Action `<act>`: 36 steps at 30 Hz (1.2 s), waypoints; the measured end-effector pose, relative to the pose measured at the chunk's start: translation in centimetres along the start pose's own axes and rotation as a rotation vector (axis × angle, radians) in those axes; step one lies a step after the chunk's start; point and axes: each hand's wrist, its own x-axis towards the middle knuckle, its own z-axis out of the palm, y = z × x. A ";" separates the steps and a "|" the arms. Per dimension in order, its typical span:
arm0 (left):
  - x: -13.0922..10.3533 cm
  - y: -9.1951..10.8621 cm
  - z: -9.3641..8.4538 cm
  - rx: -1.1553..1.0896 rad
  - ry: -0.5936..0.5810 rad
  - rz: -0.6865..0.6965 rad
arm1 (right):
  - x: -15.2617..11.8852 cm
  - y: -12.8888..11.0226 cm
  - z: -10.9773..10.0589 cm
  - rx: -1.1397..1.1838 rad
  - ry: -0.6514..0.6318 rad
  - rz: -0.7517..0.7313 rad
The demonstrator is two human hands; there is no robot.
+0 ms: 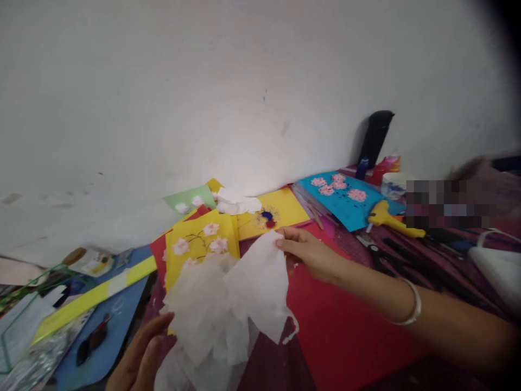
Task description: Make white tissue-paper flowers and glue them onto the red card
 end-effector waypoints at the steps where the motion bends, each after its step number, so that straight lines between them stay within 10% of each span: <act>1: -0.1 1.8 1.5 -0.097 -0.044 -0.024 | -0.8 0.0 -0.9 -0.003 0.011 -0.003; 7: -3.3 11.1 15.1 -0.790 -0.800 -0.220 | -4.6 -0.5 -5.2 -0.009 0.052 -0.075; 11: -5.3 13.2 20.5 -0.922 -0.932 -0.438 | -6.3 -1.1 -7.6 0.049 0.076 -0.127; 19: -4.9 15.2 20.4 -0.810 -0.804 -0.384 | -8.5 0.0 -10.2 0.130 -0.107 -0.034; 26: -7.6 12.6 17.2 -0.650 -0.857 -0.235 | -8.9 1.1 -10.6 -0.069 -0.293 0.040; 31: -6.2 10.6 17.6 -0.591 -1.070 -0.427 | -6.1 1.6 -9.9 -0.435 -0.560 0.085; 36: -7.0 8.4 20.3 -0.505 -1.080 -0.589 | -5.2 1.6 -8.7 -0.789 -0.455 -0.042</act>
